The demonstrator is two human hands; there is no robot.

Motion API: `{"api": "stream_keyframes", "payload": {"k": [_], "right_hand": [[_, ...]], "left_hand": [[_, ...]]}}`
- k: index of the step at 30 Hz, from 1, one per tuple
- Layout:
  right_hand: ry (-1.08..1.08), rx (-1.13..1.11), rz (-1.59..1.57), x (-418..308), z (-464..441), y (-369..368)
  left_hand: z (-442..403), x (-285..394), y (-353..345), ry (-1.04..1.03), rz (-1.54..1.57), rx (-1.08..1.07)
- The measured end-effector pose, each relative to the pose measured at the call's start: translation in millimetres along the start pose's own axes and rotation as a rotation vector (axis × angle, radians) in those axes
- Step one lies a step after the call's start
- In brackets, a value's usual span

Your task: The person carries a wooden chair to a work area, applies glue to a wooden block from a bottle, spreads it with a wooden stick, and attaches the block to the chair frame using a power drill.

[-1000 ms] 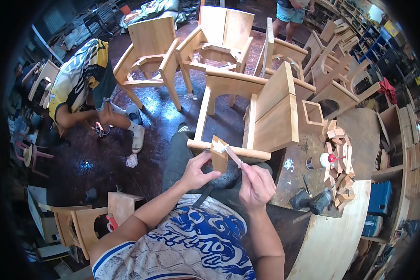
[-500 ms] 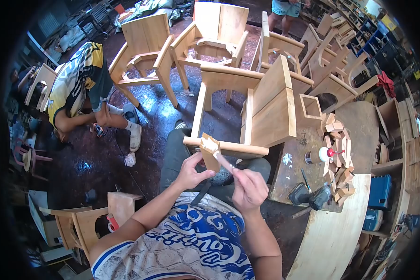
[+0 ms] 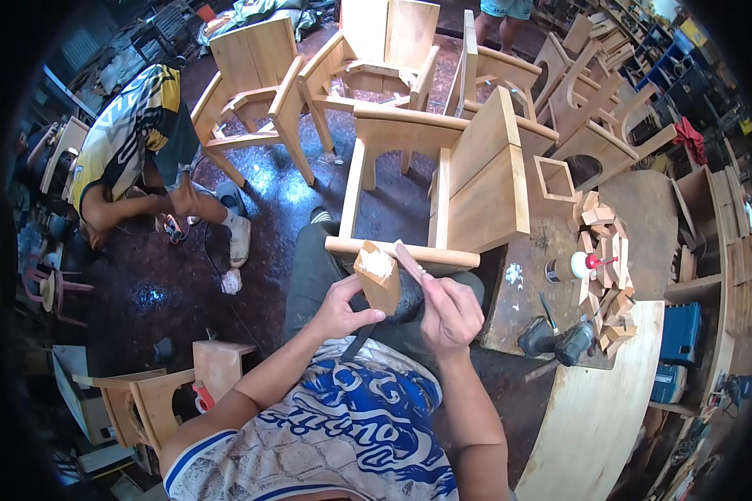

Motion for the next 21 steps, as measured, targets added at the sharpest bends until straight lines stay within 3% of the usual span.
{"api": "stream_keyframes", "payload": {"k": [10,21], "right_hand": [[0.090,-0.052,-0.059,-17.7,-4.9,1.3],[0.045,-0.004,-0.045,-16.2,-9.4,8.5]], "left_hand": [[-2.5,2.9,-6.8,-0.001,0.027,-0.054],[-0.1,5.3,-2.4,-0.034,-0.022,-0.024]]}}
Point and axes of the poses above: each hand's wrist, its own z-axis away from the middle knuckle, its own y-axis out of the back of the hand, x = y × z, the point moved 8 cm from there along -z, towards the middle knuckle, and after that the axes turned 5 degrees about y, right-handed, at the moved point
